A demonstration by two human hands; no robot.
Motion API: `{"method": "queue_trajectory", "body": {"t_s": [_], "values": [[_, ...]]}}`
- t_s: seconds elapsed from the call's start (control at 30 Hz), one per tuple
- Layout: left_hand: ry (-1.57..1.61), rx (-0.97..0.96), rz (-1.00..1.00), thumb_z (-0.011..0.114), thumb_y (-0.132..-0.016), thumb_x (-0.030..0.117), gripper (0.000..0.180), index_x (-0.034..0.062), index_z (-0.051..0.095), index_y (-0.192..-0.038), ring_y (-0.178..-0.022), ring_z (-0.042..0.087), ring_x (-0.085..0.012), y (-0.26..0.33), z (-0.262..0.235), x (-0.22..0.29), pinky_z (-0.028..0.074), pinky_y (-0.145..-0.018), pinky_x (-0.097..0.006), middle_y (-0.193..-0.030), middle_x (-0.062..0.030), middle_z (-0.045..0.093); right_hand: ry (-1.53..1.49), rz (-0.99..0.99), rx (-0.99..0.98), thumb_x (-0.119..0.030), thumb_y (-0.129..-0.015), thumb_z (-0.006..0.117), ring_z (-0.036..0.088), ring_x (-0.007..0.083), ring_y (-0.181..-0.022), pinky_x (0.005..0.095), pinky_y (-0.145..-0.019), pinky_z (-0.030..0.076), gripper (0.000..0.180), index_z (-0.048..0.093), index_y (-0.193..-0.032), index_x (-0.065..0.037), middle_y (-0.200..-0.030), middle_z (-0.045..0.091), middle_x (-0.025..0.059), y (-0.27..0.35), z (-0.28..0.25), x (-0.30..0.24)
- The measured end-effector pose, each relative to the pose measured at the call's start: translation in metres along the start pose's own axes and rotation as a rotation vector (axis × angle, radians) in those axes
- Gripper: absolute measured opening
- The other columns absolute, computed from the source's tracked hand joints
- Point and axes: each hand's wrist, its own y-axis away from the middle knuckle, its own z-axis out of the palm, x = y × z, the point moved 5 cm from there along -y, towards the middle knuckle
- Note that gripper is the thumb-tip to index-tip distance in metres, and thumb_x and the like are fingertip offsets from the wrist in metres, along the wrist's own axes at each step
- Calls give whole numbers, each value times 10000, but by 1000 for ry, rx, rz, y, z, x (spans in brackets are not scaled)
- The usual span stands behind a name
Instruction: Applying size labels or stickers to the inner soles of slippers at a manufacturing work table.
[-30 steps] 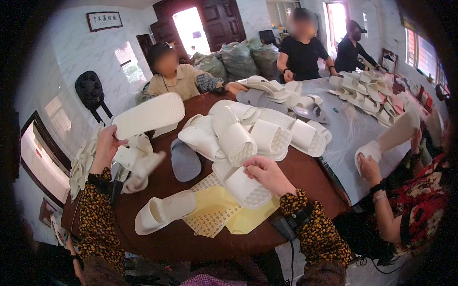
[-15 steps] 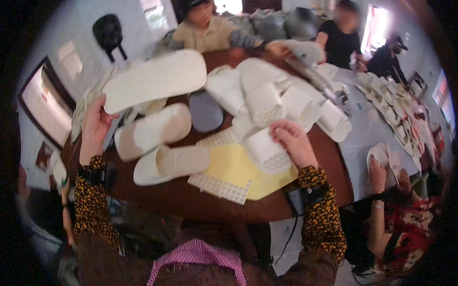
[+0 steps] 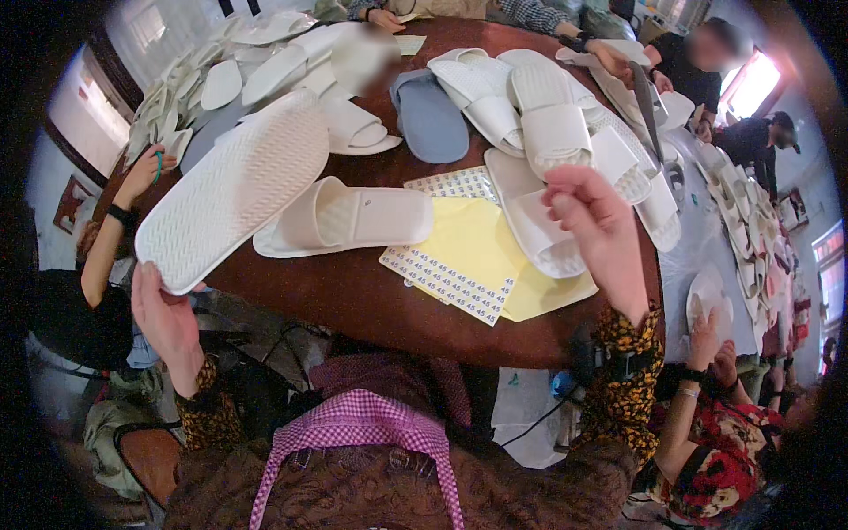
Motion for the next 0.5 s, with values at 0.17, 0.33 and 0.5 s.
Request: {"method": "queue_trajectory", "body": {"t_s": [0.17,0.33,0.5], "values": [[-409,-250,527,368,-944,49,297,-99,479,-1176,-839,661,-279,58,44,21,575,-655,-365,-1064,-192,623,-184,44,-401,-78,-940,523,592,150,-984,275,-802,497,424,421,-1348,-18,-1131,605,127,18,86,-19],[-394,-824,1045,550,-847,46,244,-143,546,-1001,-880,664,-394,109,115,8,579,-729,-374,-1002,-331,609,-770,348,-472,-231,-948,558,593,183,-1022,298,-818,529,515,359,-1361,2,-1215,546,137,34,145,-2],[-554,-994,1105,648,-824,148,300,-92,563,-981,-994,632,-374,120,130,-8,553,-752,-381,-1070,-273,612,-477,534,-230,-178,-901,591,605,171,-999,301,-823,523,432,460,-1276,-7,-1128,593,99,35,138,20]]}}
